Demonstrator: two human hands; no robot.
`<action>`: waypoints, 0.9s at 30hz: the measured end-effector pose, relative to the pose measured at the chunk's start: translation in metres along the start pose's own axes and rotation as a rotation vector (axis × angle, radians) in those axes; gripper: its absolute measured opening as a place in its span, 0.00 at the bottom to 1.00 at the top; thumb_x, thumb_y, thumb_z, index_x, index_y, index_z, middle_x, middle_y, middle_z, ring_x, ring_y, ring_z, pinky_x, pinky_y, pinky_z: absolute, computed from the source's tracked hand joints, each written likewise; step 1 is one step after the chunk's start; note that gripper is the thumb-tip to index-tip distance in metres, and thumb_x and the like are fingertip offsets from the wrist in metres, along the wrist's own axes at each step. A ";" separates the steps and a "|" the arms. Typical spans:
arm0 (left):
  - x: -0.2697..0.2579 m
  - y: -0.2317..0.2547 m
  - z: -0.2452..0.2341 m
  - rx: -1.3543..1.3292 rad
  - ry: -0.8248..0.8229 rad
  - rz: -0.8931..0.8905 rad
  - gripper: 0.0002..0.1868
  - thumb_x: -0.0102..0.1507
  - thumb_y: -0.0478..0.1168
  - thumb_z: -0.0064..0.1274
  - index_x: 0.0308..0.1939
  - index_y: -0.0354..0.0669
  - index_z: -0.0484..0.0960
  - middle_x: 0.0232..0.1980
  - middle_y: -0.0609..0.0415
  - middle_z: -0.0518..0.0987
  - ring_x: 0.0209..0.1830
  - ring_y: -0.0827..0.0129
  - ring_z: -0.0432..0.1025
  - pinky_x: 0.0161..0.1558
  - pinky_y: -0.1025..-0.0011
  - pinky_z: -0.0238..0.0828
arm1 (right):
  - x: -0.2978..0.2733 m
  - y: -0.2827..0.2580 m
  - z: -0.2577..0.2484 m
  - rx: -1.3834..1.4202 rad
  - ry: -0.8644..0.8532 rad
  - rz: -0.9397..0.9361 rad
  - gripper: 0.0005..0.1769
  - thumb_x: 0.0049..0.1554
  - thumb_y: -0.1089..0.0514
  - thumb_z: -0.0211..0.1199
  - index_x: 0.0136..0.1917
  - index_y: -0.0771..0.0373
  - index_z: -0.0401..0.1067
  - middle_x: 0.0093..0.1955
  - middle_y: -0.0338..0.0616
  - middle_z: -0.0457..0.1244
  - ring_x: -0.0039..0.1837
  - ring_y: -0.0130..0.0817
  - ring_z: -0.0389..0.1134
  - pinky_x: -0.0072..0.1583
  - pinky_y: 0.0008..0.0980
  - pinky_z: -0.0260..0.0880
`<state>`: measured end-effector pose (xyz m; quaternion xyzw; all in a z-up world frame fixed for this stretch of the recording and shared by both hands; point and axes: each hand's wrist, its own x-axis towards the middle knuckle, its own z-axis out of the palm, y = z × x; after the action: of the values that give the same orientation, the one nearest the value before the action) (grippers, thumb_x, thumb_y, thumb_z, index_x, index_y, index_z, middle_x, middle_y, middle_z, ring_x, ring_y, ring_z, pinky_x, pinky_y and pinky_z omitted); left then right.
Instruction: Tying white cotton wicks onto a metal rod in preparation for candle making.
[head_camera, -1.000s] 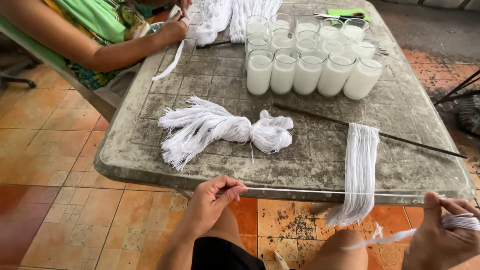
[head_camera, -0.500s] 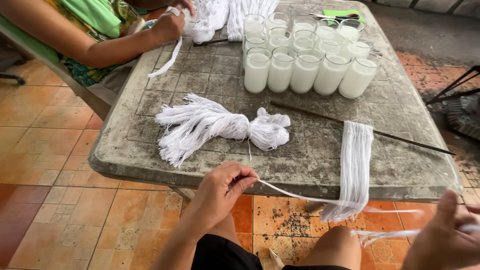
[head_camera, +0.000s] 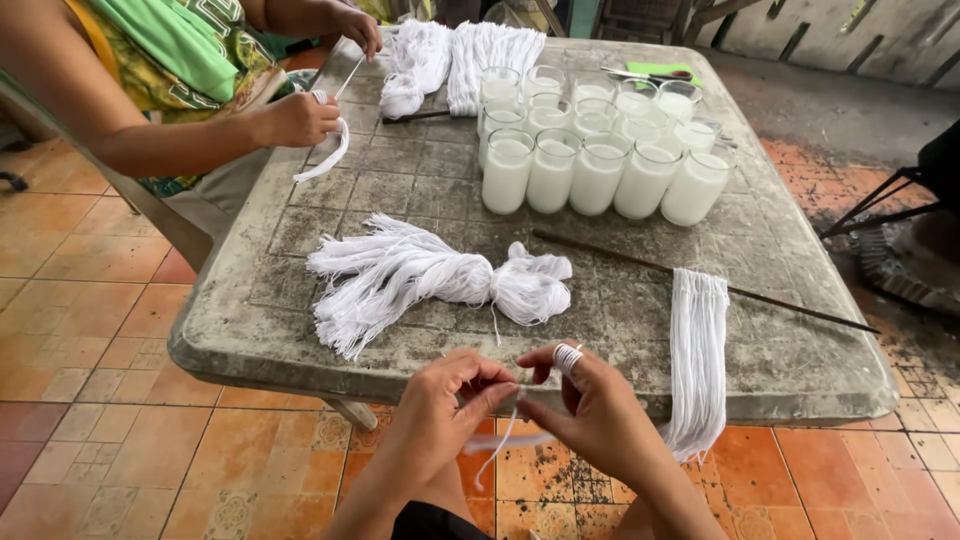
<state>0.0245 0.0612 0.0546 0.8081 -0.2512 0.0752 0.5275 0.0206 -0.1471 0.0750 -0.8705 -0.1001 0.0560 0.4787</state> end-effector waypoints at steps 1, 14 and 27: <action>0.001 -0.002 0.000 -0.001 0.004 0.002 0.04 0.62 0.38 0.61 0.40 0.43 0.85 0.38 0.57 0.84 0.36 0.73 0.77 0.40 0.75 0.78 | 0.004 0.001 0.002 -0.004 0.000 -0.003 0.20 0.51 0.55 0.78 0.57 0.52 0.80 0.31 0.31 0.60 0.30 0.21 0.51 0.33 0.26 0.48; -0.033 -0.031 0.053 -1.410 0.024 -0.614 0.07 0.63 0.40 0.61 0.38 0.41 0.81 0.34 0.54 0.79 0.31 0.73 0.71 0.35 0.77 0.72 | 0.014 0.004 0.016 0.215 0.218 -0.136 0.04 0.53 0.64 0.72 0.44 0.63 0.84 0.35 0.38 0.71 0.37 0.23 0.64 0.41 0.23 0.65; -0.003 0.009 0.034 -0.298 0.158 0.187 0.05 0.69 0.36 0.52 0.45 0.38 0.79 0.42 0.51 0.78 0.43 0.64 0.75 0.45 0.72 0.75 | -0.022 0.027 0.008 0.689 0.142 -0.030 0.03 0.54 0.63 0.72 0.40 0.62 0.78 0.45 0.42 0.65 0.46 0.30 0.64 0.49 0.30 0.63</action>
<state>0.0124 0.0291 0.0466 0.6856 -0.2915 0.1491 0.6502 0.0004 -0.1599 0.0480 -0.6579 -0.0548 0.0188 0.7508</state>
